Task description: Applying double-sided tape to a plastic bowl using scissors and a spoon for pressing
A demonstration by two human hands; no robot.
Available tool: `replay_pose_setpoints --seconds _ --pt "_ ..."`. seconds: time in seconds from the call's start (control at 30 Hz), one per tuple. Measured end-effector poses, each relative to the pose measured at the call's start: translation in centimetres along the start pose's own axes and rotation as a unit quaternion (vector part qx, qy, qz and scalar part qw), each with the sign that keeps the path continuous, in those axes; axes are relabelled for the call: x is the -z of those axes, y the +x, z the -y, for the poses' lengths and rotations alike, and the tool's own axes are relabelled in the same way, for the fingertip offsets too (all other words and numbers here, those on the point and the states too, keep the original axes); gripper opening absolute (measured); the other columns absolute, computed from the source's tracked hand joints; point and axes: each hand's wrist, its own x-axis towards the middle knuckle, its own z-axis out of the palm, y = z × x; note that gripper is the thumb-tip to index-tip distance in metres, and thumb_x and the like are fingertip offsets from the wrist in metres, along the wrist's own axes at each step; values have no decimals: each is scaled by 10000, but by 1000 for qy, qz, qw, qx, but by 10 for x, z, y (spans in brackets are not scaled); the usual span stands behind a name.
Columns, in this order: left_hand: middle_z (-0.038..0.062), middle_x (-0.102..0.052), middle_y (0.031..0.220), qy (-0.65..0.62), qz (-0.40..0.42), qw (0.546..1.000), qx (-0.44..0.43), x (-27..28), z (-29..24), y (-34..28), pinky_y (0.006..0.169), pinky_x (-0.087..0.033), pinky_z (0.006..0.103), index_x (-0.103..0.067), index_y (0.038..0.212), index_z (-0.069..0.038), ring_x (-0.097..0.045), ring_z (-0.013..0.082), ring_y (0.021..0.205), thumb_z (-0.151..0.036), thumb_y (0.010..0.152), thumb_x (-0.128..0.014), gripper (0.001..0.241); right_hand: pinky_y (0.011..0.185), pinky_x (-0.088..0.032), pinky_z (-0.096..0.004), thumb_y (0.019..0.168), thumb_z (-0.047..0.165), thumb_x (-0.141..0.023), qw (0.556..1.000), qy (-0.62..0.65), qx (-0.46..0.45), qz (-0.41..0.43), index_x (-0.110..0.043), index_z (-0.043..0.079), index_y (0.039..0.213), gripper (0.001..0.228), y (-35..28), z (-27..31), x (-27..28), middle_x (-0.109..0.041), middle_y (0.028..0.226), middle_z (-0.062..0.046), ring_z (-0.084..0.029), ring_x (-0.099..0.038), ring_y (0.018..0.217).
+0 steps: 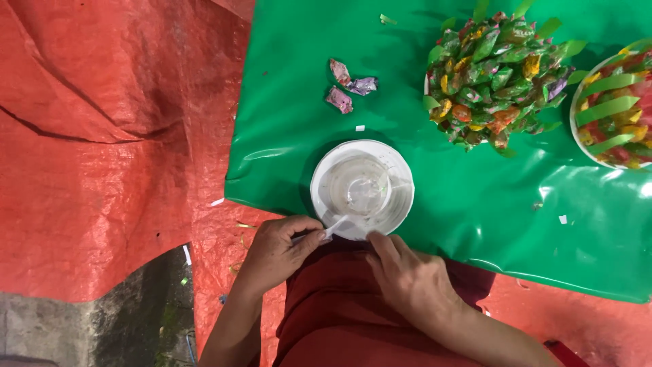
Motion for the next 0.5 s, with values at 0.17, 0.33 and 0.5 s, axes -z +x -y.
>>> replay_pose_setpoints --seconds 0.17,0.33,0.5 --pt "-45 -802 811 -11 21 1000 -12 -2 4 -1 638 -522 243 -788 927 -143 -720 68 712 -290 951 -686 181 326 -460 -353 971 233 -638 996 -62 11 55 -528 136 1229 297 13 -2 8 -578 907 -43 -201 -603 539" --pt "-29 -803 862 -92 36 995 -24 -12 10 -3 694 -541 234 -779 966 -100 -715 64 770 -236 963 -690 163 352 -491 -371 952 224 -638 998 -19 -7 61 -579 150 1208 273 4 -13 15 -655 911 -28 -203 -671 590" --pt "-61 -781 867 -118 41 992 -20 -40 15 -6 744 -516 231 -763 958 -135 -680 43 794 -212 930 -736 86 625 -560 -462 908 339 -656 968 101 -198 119 -521 227 1425 546 -47 -51 7 -753 1036 -61 -300 -722 738"
